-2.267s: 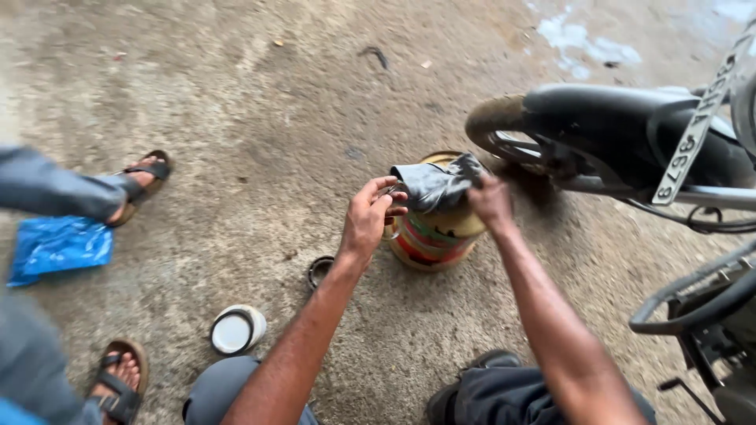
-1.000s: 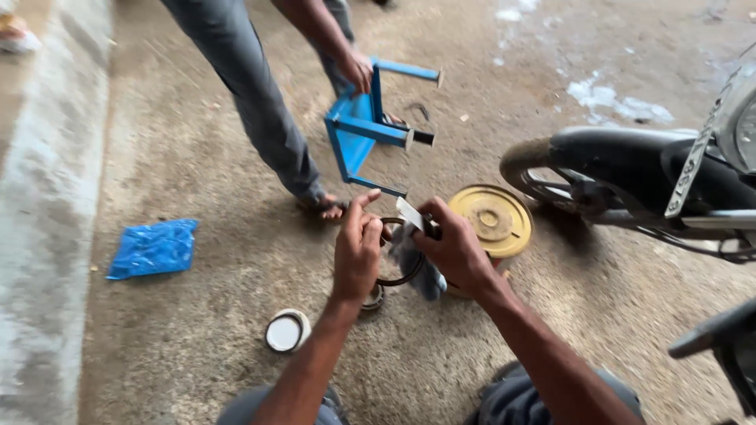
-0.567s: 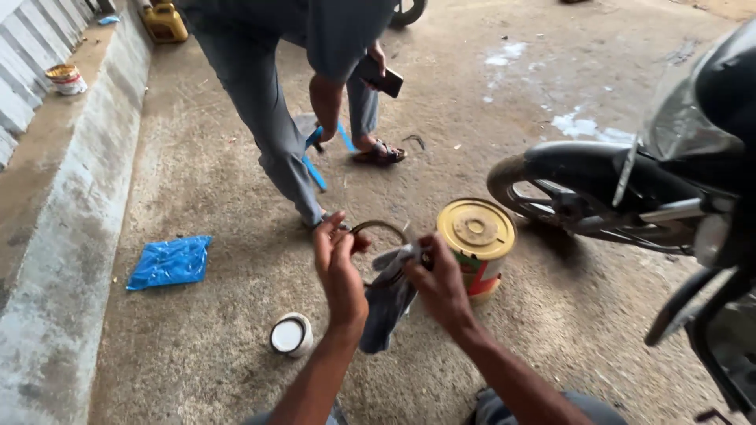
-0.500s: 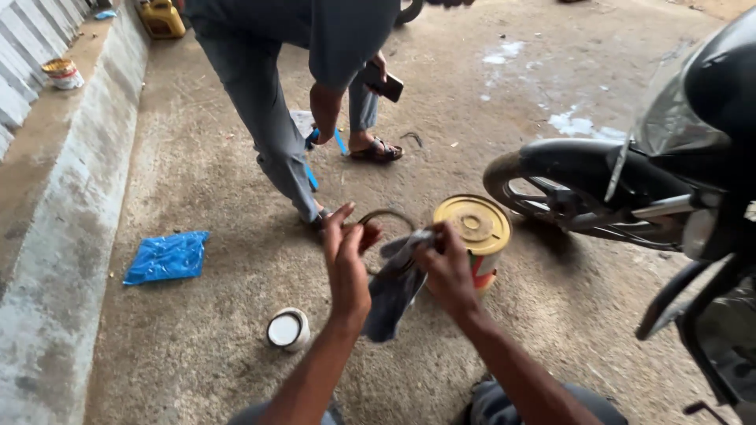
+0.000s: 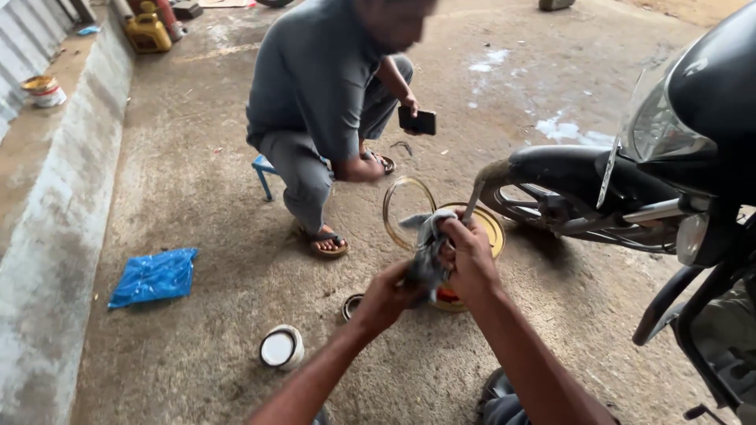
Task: Cleaning and inspecting motorcycle piston rings and their mounting grooves.
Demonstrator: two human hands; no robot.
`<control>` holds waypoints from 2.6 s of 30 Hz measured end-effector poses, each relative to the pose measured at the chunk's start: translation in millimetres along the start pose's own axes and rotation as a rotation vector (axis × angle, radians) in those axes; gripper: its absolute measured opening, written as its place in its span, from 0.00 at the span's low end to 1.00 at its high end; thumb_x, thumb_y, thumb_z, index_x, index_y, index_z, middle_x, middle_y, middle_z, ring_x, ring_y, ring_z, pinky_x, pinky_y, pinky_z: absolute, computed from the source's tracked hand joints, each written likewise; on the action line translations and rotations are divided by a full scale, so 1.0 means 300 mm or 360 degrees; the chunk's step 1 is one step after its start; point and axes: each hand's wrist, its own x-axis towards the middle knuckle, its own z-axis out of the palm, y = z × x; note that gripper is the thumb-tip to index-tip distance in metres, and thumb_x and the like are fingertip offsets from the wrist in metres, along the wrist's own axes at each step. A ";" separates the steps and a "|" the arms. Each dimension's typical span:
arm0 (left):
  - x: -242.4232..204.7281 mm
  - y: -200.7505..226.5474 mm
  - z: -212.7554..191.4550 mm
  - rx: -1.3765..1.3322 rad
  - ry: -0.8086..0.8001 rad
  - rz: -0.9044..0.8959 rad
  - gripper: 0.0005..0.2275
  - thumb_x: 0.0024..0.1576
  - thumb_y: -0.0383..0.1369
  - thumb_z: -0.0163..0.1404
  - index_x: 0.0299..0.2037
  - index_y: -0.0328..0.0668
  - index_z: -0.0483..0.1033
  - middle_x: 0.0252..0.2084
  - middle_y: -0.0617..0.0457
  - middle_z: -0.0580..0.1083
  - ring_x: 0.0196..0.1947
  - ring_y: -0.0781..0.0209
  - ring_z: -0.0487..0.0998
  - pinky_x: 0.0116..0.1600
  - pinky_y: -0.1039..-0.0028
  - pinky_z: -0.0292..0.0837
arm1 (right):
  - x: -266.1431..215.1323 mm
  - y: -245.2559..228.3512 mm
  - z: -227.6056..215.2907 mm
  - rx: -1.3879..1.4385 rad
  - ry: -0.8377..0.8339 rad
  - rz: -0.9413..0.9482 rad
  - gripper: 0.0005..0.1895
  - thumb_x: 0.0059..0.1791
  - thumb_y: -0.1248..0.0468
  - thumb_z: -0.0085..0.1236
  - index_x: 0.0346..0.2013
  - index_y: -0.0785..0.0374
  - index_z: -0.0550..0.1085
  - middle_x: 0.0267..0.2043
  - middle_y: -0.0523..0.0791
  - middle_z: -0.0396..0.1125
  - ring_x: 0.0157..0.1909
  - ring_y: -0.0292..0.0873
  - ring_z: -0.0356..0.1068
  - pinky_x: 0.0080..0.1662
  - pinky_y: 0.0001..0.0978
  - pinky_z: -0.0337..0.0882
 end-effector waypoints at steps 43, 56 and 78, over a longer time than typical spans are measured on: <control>-0.116 0.167 -0.255 -0.0046 0.0542 -0.0368 0.11 0.67 0.37 0.41 0.46 0.38 0.72 0.34 0.48 0.77 0.32 0.60 0.78 0.38 0.66 0.74 | -0.045 0.076 0.041 -0.1488 -0.0558 -0.0440 0.12 0.49 0.74 0.57 0.45 0.67 0.68 0.36 0.45 0.69 0.37 0.36 0.69 0.38 0.29 0.74; -0.124 0.101 -0.150 -0.0987 0.1255 -0.0176 0.11 0.70 0.37 0.42 0.51 0.38 0.72 0.42 0.53 0.72 0.44 0.66 0.71 0.54 0.74 0.68 | -0.180 0.165 0.151 -0.0589 -0.0150 -0.0266 0.08 0.54 0.69 0.50 0.46 0.64 0.64 0.36 0.41 0.65 0.29 0.30 0.62 0.28 0.22 0.68; -0.189 0.190 -0.002 -0.0554 0.0695 -0.0173 0.20 0.70 0.47 0.37 0.58 0.36 0.64 0.47 0.49 0.72 0.44 0.62 0.73 0.47 0.71 0.74 | -0.164 0.113 0.175 0.0254 0.0216 -0.0135 0.06 0.52 0.72 0.51 0.42 0.65 0.65 0.36 0.46 0.68 0.35 0.36 0.74 0.39 0.28 0.80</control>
